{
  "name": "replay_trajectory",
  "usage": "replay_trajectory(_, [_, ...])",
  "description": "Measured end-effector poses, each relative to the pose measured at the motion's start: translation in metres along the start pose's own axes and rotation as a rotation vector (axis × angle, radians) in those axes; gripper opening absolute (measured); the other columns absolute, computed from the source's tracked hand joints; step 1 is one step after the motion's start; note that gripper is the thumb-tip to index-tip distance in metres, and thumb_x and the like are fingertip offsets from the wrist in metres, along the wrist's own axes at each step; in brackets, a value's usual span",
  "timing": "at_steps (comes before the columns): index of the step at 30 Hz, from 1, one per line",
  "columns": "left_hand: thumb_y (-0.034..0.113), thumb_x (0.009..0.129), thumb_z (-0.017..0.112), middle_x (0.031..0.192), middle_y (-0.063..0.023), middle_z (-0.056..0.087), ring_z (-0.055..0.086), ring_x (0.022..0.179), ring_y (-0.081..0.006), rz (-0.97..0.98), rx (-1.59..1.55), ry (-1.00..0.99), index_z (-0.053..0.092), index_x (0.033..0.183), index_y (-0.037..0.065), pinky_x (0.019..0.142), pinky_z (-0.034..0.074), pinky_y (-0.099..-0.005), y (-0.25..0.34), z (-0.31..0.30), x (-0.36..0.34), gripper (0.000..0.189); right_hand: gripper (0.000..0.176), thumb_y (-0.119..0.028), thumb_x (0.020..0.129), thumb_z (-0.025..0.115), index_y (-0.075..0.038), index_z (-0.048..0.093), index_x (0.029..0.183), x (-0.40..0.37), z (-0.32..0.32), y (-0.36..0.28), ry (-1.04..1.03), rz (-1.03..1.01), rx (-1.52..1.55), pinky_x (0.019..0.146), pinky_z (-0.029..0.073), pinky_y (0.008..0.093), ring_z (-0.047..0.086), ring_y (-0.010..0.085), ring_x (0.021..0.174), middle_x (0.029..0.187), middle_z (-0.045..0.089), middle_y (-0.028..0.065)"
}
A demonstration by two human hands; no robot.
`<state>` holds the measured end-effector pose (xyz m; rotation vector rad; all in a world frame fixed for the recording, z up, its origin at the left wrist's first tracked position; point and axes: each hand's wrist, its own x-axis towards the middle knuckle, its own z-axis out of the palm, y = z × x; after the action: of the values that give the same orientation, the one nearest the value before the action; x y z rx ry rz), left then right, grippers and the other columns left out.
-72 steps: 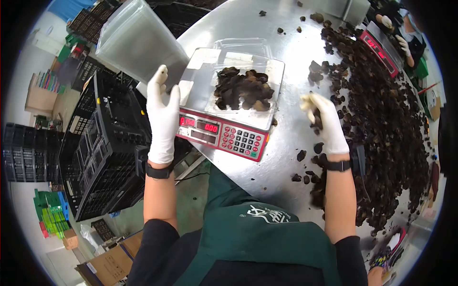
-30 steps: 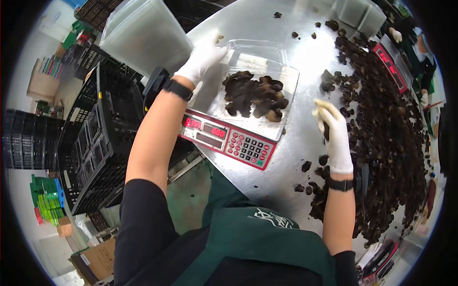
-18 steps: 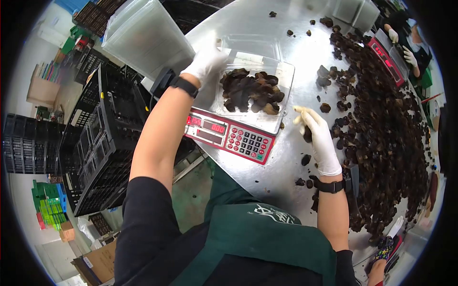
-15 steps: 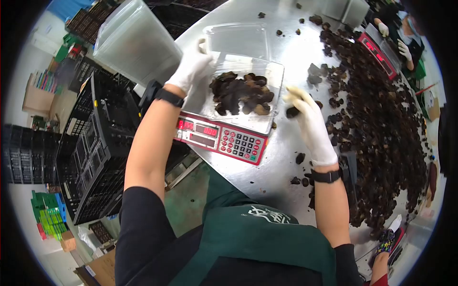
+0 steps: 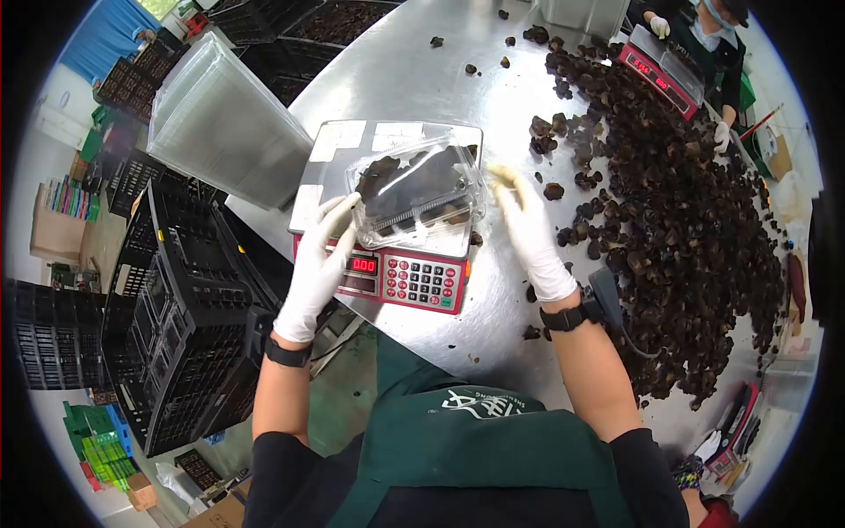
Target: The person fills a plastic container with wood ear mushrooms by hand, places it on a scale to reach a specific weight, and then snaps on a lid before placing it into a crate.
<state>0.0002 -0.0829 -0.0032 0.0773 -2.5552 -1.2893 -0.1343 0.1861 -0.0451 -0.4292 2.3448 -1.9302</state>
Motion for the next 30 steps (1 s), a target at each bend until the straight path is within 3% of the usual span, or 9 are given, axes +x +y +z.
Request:
replay_trajectory(6, [0.012,0.101,0.050,0.128,-0.0108,0.055,0.052,0.122,-0.0210,0.102,0.025,0.151,0.056,0.133,0.002,0.107,0.037,-0.0331,0.014,-0.002,0.018,0.035,0.047,-0.012,0.092,0.059,-0.006,0.053,0.138,0.020,0.028,0.006,0.063,-0.224,-0.092,0.092,0.050,0.0338,0.062,0.0229,0.103,0.115,0.066,0.0126])
replay_trajectory(11, [0.015,0.102,0.050,0.122,-0.0102,0.061,0.055,0.119,-0.0220,-0.043,-0.158,0.160,0.058,0.129,0.004,0.105,0.039,-0.0333,0.025,-0.006,0.036,0.031,0.030,-0.007,0.083,0.061,-0.010,0.070,0.112,0.017,0.038,-0.014,-0.020,-0.532,-0.473,0.100,0.044,0.0440,0.058,0.0315,0.113,0.120,0.065,0.0115])
replay_trajectory(14, [0.013,0.099,0.051,0.120,-0.0120,0.063,0.055,0.120,-0.0245,0.035,-0.002,0.125,0.061,0.126,0.005,0.105,0.040,-0.0344,0.018,-0.006,0.030,0.029,0.029,-0.006,0.085,0.060,-0.009,0.070,0.113,0.013,0.037,-0.007,0.074,-0.645,-0.574,0.103,0.042,0.0434,0.058,0.0315,0.114,0.119,0.066,0.0112])
replay_trajectory(16, [0.007,0.093,0.056,0.124,-0.0151,0.060,0.054,0.122,-0.0288,0.121,0.168,0.073,0.064,0.123,0.006,0.105,0.042,-0.0362,0.007,0.000,0.019,0.031,0.025,-0.004,0.088,0.059,-0.002,0.069,0.110,0.007,0.022,0.003,0.087,-0.240,-0.092,0.100,0.046,0.0393,0.058,0.0265,0.115,0.116,0.066,0.0132])
replay_trajectory(18, [0.004,0.091,0.059,0.131,-0.0157,0.056,0.053,0.123,-0.0291,0.088,0.130,0.081,0.063,0.126,0.007,0.105,0.042,-0.0358,0.007,0.016,0.005,0.035,0.028,-0.010,0.093,0.058,-0.003,0.065,0.120,0.006,0.004,0.026,0.152,-0.282,-0.034,0.085,0.052,0.0317,0.064,0.0184,0.093,0.103,0.068,0.0107])
replay_trajectory(19, [0.004,0.092,0.060,0.137,-0.0162,0.051,0.052,0.125,-0.0297,0.058,0.118,0.100,0.063,0.129,0.009,0.106,0.042,-0.0355,0.009,0.020,0.000,0.038,0.031,-0.013,0.095,0.057,-0.002,0.063,0.123,0.003,0.000,0.018,0.062,-0.106,0.041,0.079,0.052,0.0296,0.062,0.0155,0.084,0.097,0.067,0.0092])
replay_trajectory(21, [0.006,0.093,0.061,0.125,-0.0122,0.053,0.055,0.109,-0.0200,0.008,0.113,0.146,0.058,0.137,0.012,0.093,0.047,-0.0302,0.005,0.026,-0.006,0.044,0.036,-0.018,0.099,0.054,0.000,0.057,0.131,-0.004,-0.009,-0.005,-0.115,0.247,0.190,0.067,0.051,0.0255,0.059,0.0097,0.066,0.086,0.067,0.0062])
replay_trajectory(25, [0.008,0.095,0.061,0.090,-0.0032,0.059,0.053,0.076,-0.0081,-0.316,-0.207,0.062,0.041,0.151,0.016,0.071,0.047,-0.0229,0.008,0.028,-0.007,0.060,0.047,-0.022,0.102,0.051,0.006,0.046,0.139,-0.002,0.008,-0.006,-0.267,0.215,0.194,0.053,0.045,0.0201,0.053,0.0057,0.056,0.076,0.064,0.0032])
replay_trajectory(30, [0.011,0.094,0.063,0.080,-0.0032,0.061,0.054,0.067,-0.0075,-0.397,-0.427,-0.118,0.016,0.160,0.016,0.064,0.046,-0.0220,0.016,0.012,-0.004,0.081,0.049,-0.015,0.099,0.051,0.006,0.040,0.142,0.010,-0.003,0.006,-0.409,0.272,0.327,0.050,0.045,0.0205,0.056,0.0079,0.057,0.079,0.068,0.0075])
